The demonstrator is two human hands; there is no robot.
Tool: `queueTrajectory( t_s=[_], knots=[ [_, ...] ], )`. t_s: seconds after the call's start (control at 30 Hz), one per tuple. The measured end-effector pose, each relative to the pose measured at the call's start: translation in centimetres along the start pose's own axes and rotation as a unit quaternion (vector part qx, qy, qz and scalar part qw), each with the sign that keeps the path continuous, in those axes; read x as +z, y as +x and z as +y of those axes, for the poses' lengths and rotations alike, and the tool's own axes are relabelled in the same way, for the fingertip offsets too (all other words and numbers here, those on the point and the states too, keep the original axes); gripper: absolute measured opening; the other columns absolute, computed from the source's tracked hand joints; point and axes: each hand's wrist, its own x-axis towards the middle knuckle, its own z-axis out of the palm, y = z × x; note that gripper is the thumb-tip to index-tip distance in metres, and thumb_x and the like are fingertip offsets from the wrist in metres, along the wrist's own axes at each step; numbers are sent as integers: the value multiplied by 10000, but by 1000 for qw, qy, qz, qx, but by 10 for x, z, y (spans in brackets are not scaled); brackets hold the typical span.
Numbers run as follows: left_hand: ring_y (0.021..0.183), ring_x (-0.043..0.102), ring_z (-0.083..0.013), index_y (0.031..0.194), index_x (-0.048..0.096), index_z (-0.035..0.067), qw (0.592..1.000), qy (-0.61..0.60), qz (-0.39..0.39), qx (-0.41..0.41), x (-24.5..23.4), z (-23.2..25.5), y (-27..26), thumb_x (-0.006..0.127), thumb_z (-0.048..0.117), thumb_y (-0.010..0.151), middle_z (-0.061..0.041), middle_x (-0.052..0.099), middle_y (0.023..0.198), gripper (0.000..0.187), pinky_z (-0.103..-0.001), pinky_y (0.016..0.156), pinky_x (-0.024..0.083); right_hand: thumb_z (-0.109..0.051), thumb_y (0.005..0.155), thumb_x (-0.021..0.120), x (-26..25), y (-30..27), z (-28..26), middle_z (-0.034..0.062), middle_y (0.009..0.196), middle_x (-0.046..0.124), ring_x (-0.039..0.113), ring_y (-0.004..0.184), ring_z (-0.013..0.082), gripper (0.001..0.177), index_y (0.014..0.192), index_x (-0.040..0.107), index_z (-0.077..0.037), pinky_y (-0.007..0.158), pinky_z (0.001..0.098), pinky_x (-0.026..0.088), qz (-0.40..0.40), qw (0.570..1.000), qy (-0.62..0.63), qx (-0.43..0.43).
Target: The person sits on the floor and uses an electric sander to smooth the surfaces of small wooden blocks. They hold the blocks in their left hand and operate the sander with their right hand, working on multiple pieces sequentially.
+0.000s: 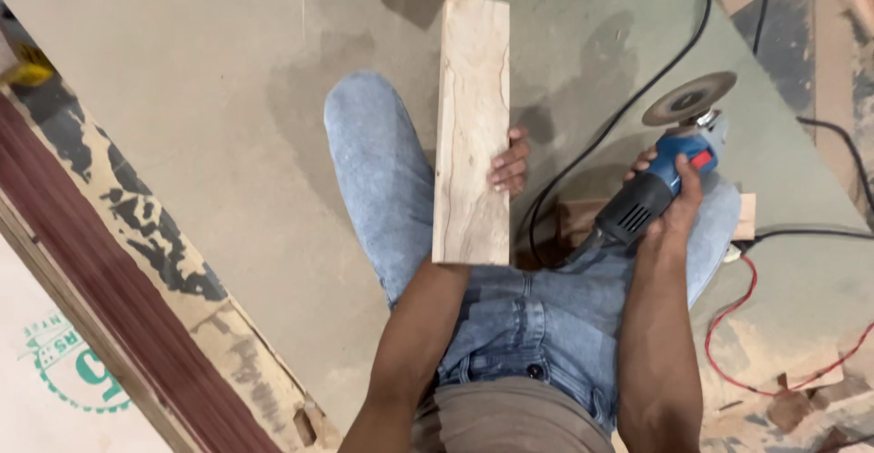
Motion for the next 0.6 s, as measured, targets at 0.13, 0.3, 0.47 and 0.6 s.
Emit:
queueTrajectory(
  t_s=[0.13, 0.3, 0.47, 0.6],
  knots=[
    [700, 592, -217, 1287, 465, 9, 998, 18, 50, 35, 10, 0, -4, 475, 326, 1119, -77, 539, 872, 359, -339, 668, 509, -275, 931, 768, 5, 0, 0, 111, 1088, 626, 650, 978, 227, 519, 1295, 528, 7, 881, 388, 576, 2, 999, 31, 17],
    [700, 584, -202, 1285, 455, -7, 995, 31, 67, 61, 22, -8, -2, 505, 368, 1101, -73, 524, 868, 421, -320, 661, 511, -262, 931, 774, 13, -5, 1, 121, 1080, 629, 655, 969, 234, 524, 1304, 525, 9, 881, 390, 583, 16, 999, 32, 15],
    [715, 589, -203, 1288, 459, -13, 994, 29, 78, 75, 22, -11, -3, 528, 378, 1094, -74, 527, 877, 441, -318, 675, 511, -257, 911, 774, 18, -8, 0, 119, 1055, 636, 660, 926, 227, 523, 1305, 532, -11, 839, 385, 586, 27, 1000, 6, 2],
    [732, 592, -216, 1314, 463, -13, 997, 37, 53, 48, 16, -4, -3, 539, 369, 1082, -80, 538, 895, 454, -338, 698, 520, -252, 913, 767, 20, -6, 1, 127, 1045, 637, 665, 915, 238, 513, 1277, 529, 20, 827, 391, 594, 35, 999, 4, 3]
  ],
)
